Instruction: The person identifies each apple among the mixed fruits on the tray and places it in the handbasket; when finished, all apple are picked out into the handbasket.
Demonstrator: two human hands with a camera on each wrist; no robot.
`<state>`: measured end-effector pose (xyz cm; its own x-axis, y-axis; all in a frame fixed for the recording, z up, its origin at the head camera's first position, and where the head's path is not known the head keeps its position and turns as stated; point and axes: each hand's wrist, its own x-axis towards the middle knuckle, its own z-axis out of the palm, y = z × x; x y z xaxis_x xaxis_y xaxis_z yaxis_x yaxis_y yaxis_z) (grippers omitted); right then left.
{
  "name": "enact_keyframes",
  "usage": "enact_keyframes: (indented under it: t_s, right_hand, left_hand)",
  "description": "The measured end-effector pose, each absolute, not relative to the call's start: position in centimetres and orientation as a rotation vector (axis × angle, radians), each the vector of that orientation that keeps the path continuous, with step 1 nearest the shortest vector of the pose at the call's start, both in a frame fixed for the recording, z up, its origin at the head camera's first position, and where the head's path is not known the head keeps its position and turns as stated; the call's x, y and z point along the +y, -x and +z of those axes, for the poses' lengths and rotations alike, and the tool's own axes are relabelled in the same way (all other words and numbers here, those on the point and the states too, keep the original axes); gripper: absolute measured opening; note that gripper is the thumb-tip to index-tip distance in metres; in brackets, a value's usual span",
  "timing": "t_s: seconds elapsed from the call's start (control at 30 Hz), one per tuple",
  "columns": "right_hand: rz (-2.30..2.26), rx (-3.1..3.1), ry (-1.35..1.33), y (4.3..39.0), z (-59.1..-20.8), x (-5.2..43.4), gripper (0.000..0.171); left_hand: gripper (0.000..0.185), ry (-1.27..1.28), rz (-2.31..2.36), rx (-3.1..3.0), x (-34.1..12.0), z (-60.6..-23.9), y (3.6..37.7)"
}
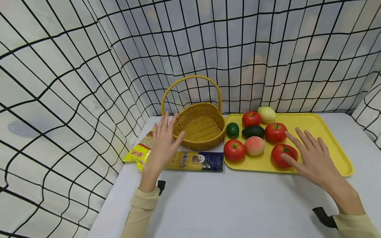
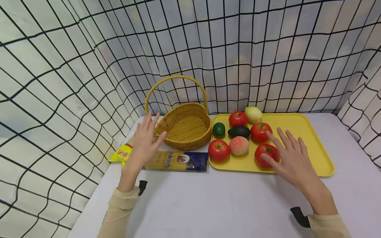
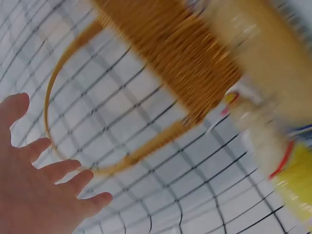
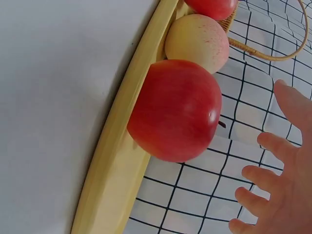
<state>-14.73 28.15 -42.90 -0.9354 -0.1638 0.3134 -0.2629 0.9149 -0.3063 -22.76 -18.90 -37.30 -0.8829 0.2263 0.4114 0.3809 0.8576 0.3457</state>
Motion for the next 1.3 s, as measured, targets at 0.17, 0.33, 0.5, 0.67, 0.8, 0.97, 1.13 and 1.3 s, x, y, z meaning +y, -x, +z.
enact_keyframes:
  t_s: [0.17,0.33,0.5,0.67,0.8,0.97,1.13,1.3]
  right_hand:
    - [0.520,-2.799,-0.326,15.0,-43.1,28.0,0.080]
    - [0.545,-2.811,-0.329,15.0,-43.6,27.5,0.078]
    - [0.561,-2.818,-0.347,15.0,-43.8,26.9,0.076]
    - [0.568,-2.828,-0.328,15.1,-44.1,26.9,0.078]
    - [0.575,-2.831,-0.319,15.1,-44.2,27.2,0.081]
    - [0.552,-2.838,-0.362,16.1,-43.7,27.2,0.085]
    - [0.529,-2.896,-0.380,17.6,-42.3,27.0,0.088]
    - [0.537,-3.007,-0.373,18.6,-41.6,26.7,0.092]
  left_hand:
    - [0.070,0.454,-0.786,-2.488,-19.4,-34.8,24.4]
    - [0.070,0.410,-1.005,-2.407,-19.9,-33.8,26.2]
    - [0.071,0.362,-1.117,-2.360,-20.6,-34.1,27.2]
    - [0.076,0.366,-1.126,-2.360,-21.1,-34.5,28.2]
    - [0.081,0.368,-1.145,-2.436,-21.1,-35.1,28.9]
    - [0.082,0.333,-1.196,-2.510,-20.9,-35.8,28.7]
    - [0.082,0.367,-1.188,-2.535,-20.5,-36.1,28.4]
    - [0.082,0.383,-1.170,-2.539,-20.2,-36.3,28.4]
